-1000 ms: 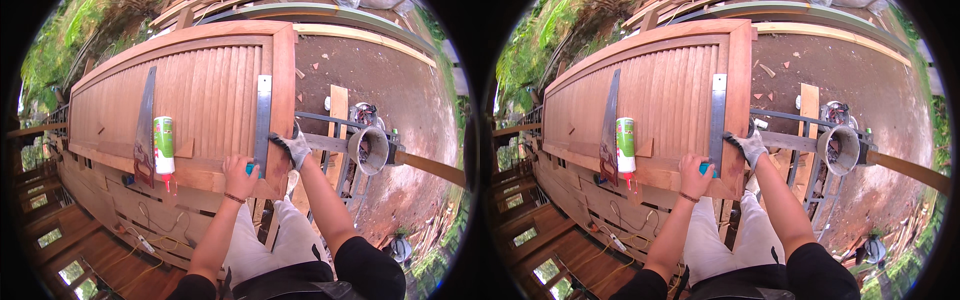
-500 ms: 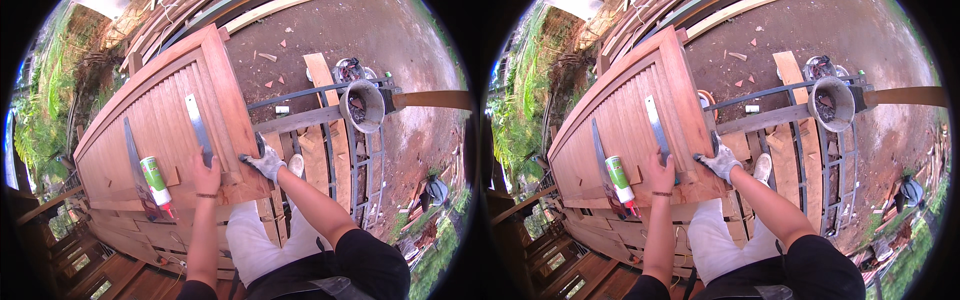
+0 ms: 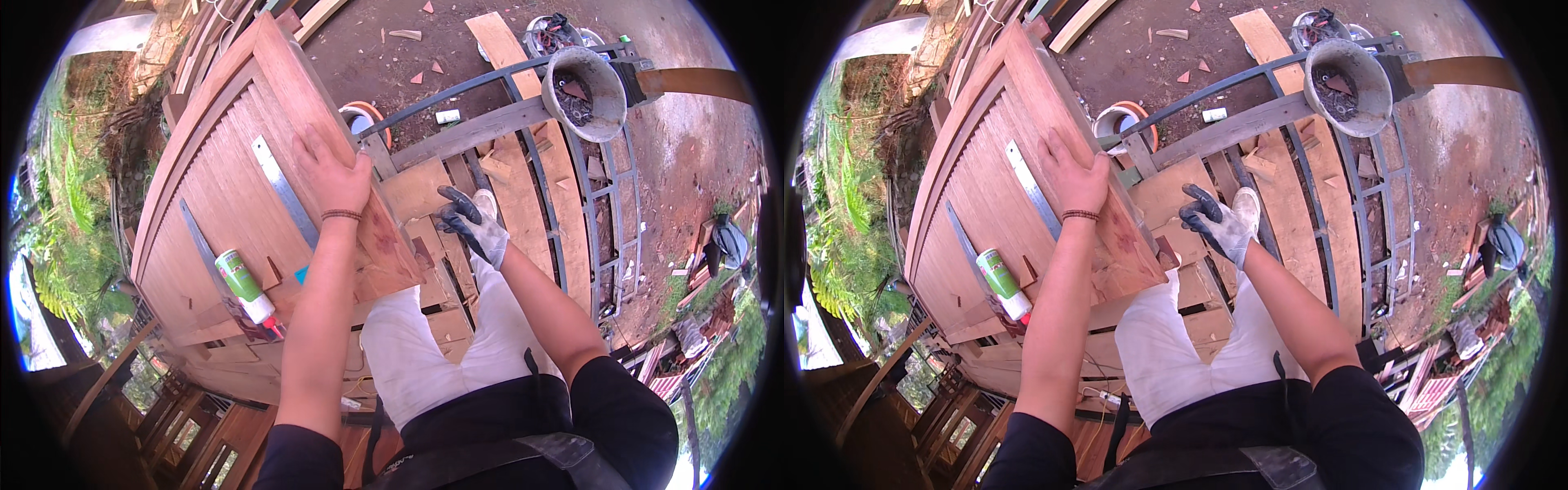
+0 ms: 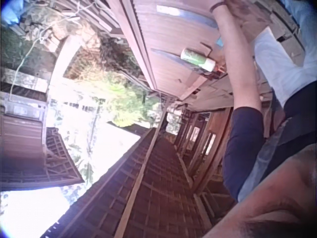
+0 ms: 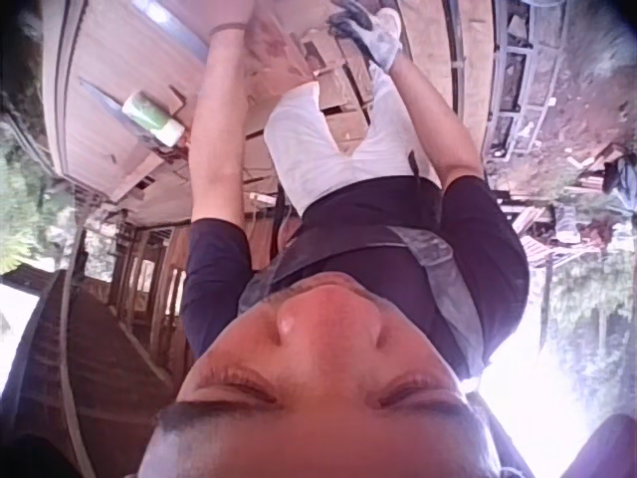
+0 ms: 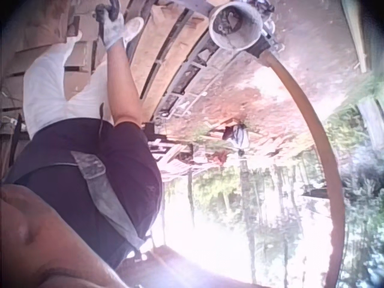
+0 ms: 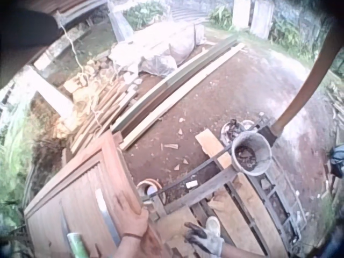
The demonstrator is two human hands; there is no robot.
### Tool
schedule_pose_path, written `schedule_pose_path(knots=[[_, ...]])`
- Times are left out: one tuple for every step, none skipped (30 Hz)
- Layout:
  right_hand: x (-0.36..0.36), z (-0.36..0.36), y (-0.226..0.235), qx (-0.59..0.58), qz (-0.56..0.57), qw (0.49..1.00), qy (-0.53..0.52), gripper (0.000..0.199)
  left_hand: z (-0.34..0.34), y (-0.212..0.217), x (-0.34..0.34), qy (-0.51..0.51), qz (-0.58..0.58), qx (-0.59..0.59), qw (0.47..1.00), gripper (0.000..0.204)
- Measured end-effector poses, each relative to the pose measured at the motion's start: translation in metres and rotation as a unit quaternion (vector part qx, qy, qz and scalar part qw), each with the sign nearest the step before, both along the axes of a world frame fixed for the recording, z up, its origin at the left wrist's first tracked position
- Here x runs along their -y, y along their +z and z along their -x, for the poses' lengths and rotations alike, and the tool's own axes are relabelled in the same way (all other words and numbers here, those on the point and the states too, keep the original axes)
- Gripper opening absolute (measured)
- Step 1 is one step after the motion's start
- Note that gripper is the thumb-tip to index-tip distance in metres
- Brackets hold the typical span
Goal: The person aligns a wooden slat panel on a workbench, applies wood glue to a frame piece, and secures it with a nail gun. They use a metal ruler and a blue sanding block to check alignment and smooth edges during the process.
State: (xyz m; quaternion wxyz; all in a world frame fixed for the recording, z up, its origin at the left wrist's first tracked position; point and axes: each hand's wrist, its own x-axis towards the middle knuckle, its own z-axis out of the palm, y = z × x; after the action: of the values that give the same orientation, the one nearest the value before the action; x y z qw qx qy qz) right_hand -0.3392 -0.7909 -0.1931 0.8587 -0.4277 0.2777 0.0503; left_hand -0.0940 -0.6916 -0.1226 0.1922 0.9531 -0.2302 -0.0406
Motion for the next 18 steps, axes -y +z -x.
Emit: schedule_pose_path(knots=[[0.004, -0.002, 0.0, -0.024, 0.082, 0.995, 0.058, 0.062, 0.001, -0.001, 0.0, -0.002, -0.002, 0.0, 1.0, 0.1], [0.0, -0.002, 0.002, -0.017, 0.059, 0.997, 0.049, 0.064, 0.004, -0.002, 0.0, -0.004, -0.003, 0.0, 1.0, 0.1], [-0.005, -0.006, 0.006, -0.007, 0.037, 0.998, 0.04, 0.067, 0.003, -0.001, -0.001, -0.003, -0.003, 0.004, 1.0, 0.1], [-0.008, -0.014, 0.009, 0.009, 0.018, 0.999, 0.034, 0.069, 0.001, -0.001, 0.0, -0.005, -0.009, 0.004, 1.0, 0.1], [-0.012, -0.02, 0.014, 0.003, 0.07, 0.995, 0.065, 0.075, 0.002, -0.002, 0.0, -0.005, -0.015, 0.004, 1.0, 0.099], [-0.011, -0.027, 0.028, 0.014, 0.094, 0.991, 0.098, 0.081, 0.002, -0.003, -0.001, -0.002, -0.02, 0.008, 1.0, 0.099], [-0.011, -0.038, 0.043, -0.001, 0.126, 0.981, 0.15, 0.082, 0.002, -0.005, -0.002, -0.007, -0.02, 0.018, 1.0, 0.1], [-0.014, -0.046, 0.055, -0.018, 0.16, 0.966, 0.2, 0.084, 0.001, -0.004, 0.0, -0.011, -0.026, 0.027, 0.999, 0.099], [-0.026, -0.049, 0.055, -0.019, 0.179, 0.964, 0.196, 0.085, 0.002, -0.001, 0.001, -0.013, -0.033, 0.035, 0.999, 0.097], [-0.035, -0.054, 0.054, -0.022, 0.199, 0.961, 0.193, 0.087, 0.003, 0.0, 0.002, -0.014, -0.039, 0.04, 0.998, 0.096], [-0.036, -0.06, 0.05, -0.019, 0.198, 0.955, 0.22, 0.088, 0.003, 0.001, 0.002, -0.012, -0.035, 0.038, 0.999, 0.098], [-0.039, -0.062, 0.045, -0.016, 0.224, 0.949, 0.22, 0.088, 0.002, 0.002, 0.002, -0.011, -0.036, 0.037, 0.999, 0.098], [-0.041, -0.061, 0.039, -0.011, 0.249, 0.942, 0.223, 0.089, 0.003, 0.003, 0.001, -0.006, -0.038, 0.037, 0.999, 0.098], [-0.043, -0.062, 0.034, -0.006, 0.273, 0.935, 0.227, 0.089, 0.002, 0.004, 0.001, -0.001, -0.04, 0.035, 0.999, 0.098], [-0.039, -0.069, 0.047, 0.005, 0.248, 0.944, 0.217, 0.088, 0.002, 0.006, -0.001, 0.011, -0.028, 0.026, 0.999, 0.098], [-0.038, -0.073, 0.047, -0.006, 0.248, 0.945, 0.213, 0.086, 0.002, 0.007, 0.001, 0.012, -0.034, 0.022, 0.999, 0.098], [-0.039, -0.077, 0.046, -0.017, 0.249, 0.945, 0.21, 0.085, 0.001, 0.01, 0.002, 0.013, -0.04, 0.018, 0.999, 0.098], [-0.04, -0.08, 0.046, -0.028, 0.248, 0.946, 0.208, 0.084, 0.002, 0.013, 0.003, 0.016, -0.048, 0.012, 0.999, 0.098]])
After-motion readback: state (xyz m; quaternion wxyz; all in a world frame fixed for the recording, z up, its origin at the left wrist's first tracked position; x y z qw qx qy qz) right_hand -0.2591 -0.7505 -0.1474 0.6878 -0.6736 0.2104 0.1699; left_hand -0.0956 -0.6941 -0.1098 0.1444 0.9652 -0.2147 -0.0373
